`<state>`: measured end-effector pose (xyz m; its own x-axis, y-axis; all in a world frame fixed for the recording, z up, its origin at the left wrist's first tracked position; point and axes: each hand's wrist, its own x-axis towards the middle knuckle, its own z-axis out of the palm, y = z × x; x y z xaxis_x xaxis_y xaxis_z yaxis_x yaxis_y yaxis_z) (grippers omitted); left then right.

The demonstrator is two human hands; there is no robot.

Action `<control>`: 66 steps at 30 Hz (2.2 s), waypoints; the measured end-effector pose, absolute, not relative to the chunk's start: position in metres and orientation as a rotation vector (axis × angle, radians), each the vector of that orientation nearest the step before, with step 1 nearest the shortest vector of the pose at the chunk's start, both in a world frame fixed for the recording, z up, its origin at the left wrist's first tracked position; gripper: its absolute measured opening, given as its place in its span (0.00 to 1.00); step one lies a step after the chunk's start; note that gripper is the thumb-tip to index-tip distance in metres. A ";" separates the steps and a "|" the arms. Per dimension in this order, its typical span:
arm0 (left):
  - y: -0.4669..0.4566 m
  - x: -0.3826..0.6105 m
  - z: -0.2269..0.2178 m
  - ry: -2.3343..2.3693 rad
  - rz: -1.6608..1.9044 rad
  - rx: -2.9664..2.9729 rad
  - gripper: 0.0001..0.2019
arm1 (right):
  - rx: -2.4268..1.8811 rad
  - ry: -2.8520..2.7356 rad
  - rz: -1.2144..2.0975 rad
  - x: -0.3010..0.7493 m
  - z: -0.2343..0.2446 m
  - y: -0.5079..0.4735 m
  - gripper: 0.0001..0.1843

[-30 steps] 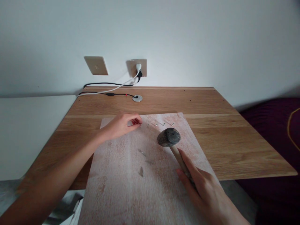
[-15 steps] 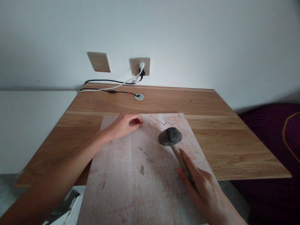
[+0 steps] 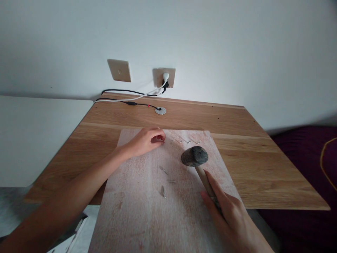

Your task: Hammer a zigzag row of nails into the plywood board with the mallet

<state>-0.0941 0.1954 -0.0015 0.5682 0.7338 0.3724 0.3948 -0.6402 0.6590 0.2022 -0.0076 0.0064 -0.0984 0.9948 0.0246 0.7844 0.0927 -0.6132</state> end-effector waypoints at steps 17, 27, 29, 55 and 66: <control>0.195 -0.094 -0.011 0.916 0.904 2.066 0.15 | -1.477 -2.107 0.577 0.168 0.055 0.052 0.29; 0.197 -0.093 -0.013 0.874 0.903 2.043 0.23 | -1.427 -2.256 0.406 0.156 0.038 0.071 0.29; 0.198 -0.093 -0.014 0.874 0.903 2.053 0.23 | -1.429 -2.253 0.406 0.155 0.039 0.071 0.29; 0.199 -0.093 -0.015 0.878 0.867 2.028 0.27 | -1.489 -2.229 0.498 0.153 0.044 0.069 0.31; 0.199 -0.094 -0.015 0.866 0.882 2.048 0.26 | -1.517 -2.222 0.517 0.153 0.049 0.068 0.30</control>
